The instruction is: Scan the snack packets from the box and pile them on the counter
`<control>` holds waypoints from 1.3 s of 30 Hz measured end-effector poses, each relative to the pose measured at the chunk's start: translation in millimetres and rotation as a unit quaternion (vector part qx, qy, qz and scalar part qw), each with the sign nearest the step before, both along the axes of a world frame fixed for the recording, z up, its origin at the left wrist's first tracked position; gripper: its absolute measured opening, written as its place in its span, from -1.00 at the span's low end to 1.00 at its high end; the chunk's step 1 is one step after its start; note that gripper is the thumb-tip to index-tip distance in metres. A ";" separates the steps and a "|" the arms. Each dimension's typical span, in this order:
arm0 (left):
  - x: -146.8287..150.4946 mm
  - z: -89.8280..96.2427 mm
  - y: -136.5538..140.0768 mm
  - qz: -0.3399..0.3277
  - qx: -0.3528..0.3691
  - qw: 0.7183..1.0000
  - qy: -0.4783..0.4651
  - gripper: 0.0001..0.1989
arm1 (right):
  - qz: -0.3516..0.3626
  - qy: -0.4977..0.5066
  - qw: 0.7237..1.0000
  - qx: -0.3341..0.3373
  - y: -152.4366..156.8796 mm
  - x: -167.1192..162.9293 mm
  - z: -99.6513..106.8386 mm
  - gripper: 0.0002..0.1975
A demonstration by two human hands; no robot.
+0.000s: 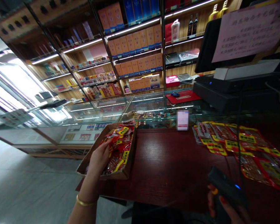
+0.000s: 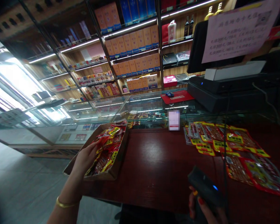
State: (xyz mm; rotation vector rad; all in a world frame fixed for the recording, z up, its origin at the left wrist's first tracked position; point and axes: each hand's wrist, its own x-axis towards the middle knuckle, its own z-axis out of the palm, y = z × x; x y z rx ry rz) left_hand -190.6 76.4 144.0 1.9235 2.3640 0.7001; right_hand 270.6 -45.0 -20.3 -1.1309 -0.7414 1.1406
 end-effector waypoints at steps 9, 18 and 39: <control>28.3 -1.5 -18.6 0.079 0.214 0.913 -0.339 -0.56 | -0.009 -0.005 0.999 -0.032 -6.6 0.8 -3.0 -0.62; 158.0 -10.8 5.3 -0.185 -0.237 0.504 -0.810 -0.47 | -0.029 0.019 0.999 -0.018 -4.2 -10.6 12.2 -0.59; 220.7 -96.7 62.9 -0.250 -0.192 0.566 -0.762 -0.62 | 0.069 -0.297 0.946 -0.106 -25.3 -37.8 29.5 -0.37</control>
